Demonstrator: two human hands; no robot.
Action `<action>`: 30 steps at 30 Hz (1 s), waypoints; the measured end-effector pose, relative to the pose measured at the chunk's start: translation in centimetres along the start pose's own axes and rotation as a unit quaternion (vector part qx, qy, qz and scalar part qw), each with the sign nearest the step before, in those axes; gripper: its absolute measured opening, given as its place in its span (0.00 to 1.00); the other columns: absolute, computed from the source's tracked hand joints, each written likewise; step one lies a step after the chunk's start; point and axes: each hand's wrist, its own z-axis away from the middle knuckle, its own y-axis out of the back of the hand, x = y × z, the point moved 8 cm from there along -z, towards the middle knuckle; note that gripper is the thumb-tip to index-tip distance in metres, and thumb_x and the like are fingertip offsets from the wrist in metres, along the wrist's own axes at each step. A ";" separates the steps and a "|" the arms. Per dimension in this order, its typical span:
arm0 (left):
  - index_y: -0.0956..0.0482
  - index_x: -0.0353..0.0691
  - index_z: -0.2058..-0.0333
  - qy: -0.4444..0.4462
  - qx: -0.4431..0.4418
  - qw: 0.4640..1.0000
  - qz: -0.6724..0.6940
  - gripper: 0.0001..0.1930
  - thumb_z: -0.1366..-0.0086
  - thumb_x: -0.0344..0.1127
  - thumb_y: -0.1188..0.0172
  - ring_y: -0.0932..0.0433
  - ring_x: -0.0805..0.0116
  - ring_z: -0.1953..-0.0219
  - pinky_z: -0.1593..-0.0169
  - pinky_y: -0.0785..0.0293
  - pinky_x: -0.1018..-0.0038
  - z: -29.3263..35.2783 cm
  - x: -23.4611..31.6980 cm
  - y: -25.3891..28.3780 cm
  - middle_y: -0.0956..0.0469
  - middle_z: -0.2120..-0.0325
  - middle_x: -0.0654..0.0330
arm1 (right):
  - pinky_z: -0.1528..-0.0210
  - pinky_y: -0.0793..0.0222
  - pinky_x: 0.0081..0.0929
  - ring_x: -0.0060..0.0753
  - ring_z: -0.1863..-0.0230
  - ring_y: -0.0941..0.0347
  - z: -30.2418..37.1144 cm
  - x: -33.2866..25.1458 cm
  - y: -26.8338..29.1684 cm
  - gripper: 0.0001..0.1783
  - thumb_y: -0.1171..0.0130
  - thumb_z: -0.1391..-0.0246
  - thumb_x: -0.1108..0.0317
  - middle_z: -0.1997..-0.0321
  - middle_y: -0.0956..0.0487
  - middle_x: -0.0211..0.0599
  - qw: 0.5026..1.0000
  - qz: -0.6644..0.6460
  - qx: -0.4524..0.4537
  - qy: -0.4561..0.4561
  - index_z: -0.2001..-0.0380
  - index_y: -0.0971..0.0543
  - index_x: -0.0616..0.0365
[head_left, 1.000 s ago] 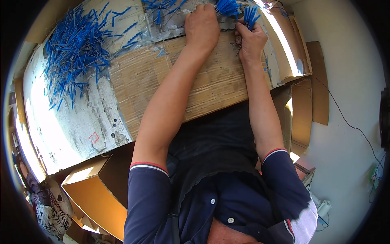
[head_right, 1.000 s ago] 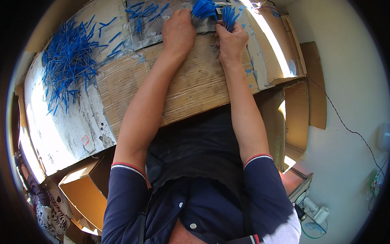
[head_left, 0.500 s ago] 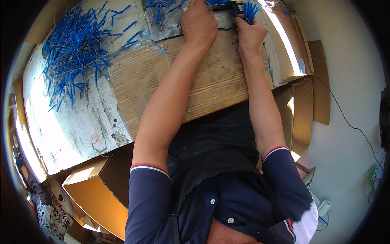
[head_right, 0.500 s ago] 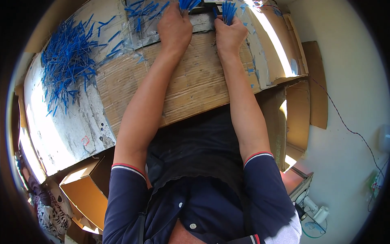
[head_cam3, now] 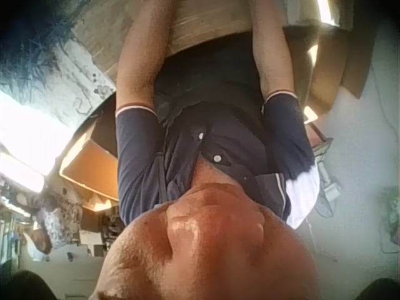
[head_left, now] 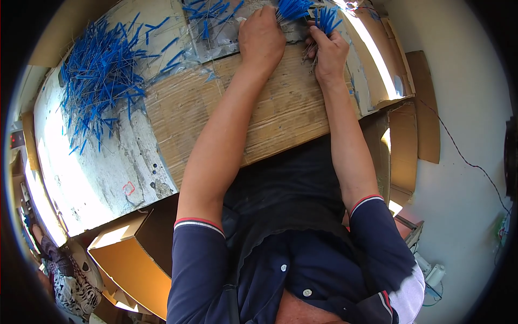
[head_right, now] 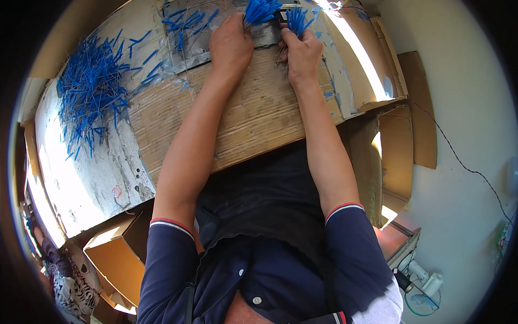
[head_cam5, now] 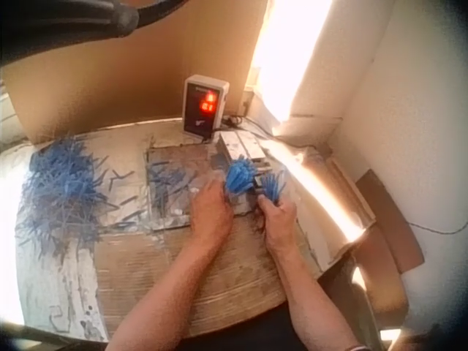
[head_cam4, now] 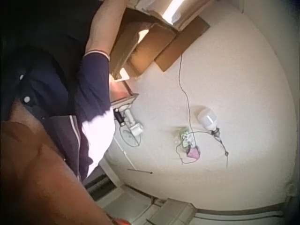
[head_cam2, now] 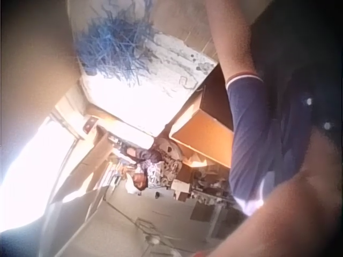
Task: The person assembles small blue plastic components by hand at a workshop workbench.
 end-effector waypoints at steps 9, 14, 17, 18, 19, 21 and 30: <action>0.20 0.38 0.58 -0.009 -0.036 0.998 -0.045 0.12 0.42 0.27 0.42 0.19 0.42 0.56 0.50 0.26 0.51 0.0 0.2 -0.2 0.17 0.59 0.49 | 0.81 0.32 0.19 0.23 0.83 0.26 0.4 -0.5 0.2 0.08 0.37 0.37 0.71 0.73 0.18 0.39 0.996 -0.080 0.030 0.011 0.61 0.19 0.67; 0.21 0.36 0.58 -0.026 -0.021 0.998 -0.057 0.12 0.42 0.28 0.41 0.19 0.42 0.56 0.51 0.26 0.51 0.2 0.8 -0.2 0.17 0.60 0.46 | 0.81 0.31 0.19 0.23 0.82 0.25 0.5 -0.8 -0.1 0.06 0.37 0.37 0.73 0.74 0.18 0.39 0.995 -0.096 0.016 -0.021 0.63 0.19 0.66; 0.21 0.36 0.58 0.012 0.005 0.998 -0.060 0.11 0.39 0.30 0.40 0.18 0.41 0.57 0.53 0.25 0.50 0.0 0.0 0.0 0.17 0.61 0.46 | 0.81 0.33 0.19 0.23 0.79 0.23 0.1 -1.0 0.2 0.07 0.37 0.38 0.71 0.76 0.18 0.37 0.999 -0.023 0.021 0.009 0.63 0.19 0.66; 0.21 0.36 0.58 0.012 0.006 0.998 -0.060 0.11 0.39 0.30 0.40 0.18 0.41 0.57 0.53 0.25 0.50 0.0 -0.1 -0.1 0.17 0.61 0.46 | 0.79 0.30 0.21 0.24 0.77 0.22 -0.2 -0.8 0.4 0.08 0.35 0.40 0.70 0.76 0.17 0.38 0.999 0.037 0.025 0.003 0.64 0.17 0.66; 0.21 0.36 0.57 0.046 0.034 0.998 -0.029 0.11 0.37 0.32 0.39 0.18 0.40 0.58 0.54 0.24 0.50 0.0 -0.6 0.3 0.17 0.62 0.45 | 0.76 0.28 0.24 0.25 0.76 0.20 -0.4 -0.6 0.5 0.09 0.34 0.43 0.69 0.76 0.16 0.38 0.995 0.097 0.028 -0.004 0.64 0.16 0.66; 0.21 0.36 0.57 0.080 0.063 0.995 0.002 0.11 0.35 0.34 0.39 0.18 0.39 0.58 0.55 0.24 0.49 0.0 -1.2 0.8 0.17 0.62 0.45 | 0.71 0.26 0.28 0.29 0.74 0.19 -0.8 -1.4 0.8 0.11 0.33 0.47 0.67 0.74 0.15 0.41 0.978 0.199 0.045 0.051 0.65 0.14 0.65; 0.22 0.35 0.58 0.100 0.052 0.993 0.034 0.10 0.34 0.35 0.39 0.19 0.38 0.59 0.55 0.25 0.48 0.1 -0.8 1.6 0.17 0.63 0.44 | 0.61 0.23 0.35 0.40 0.71 0.16 -2.4 -1.5 0.0 0.13 0.31 0.55 0.63 0.73 0.14 0.48 0.933 0.336 0.063 0.107 0.69 0.12 0.61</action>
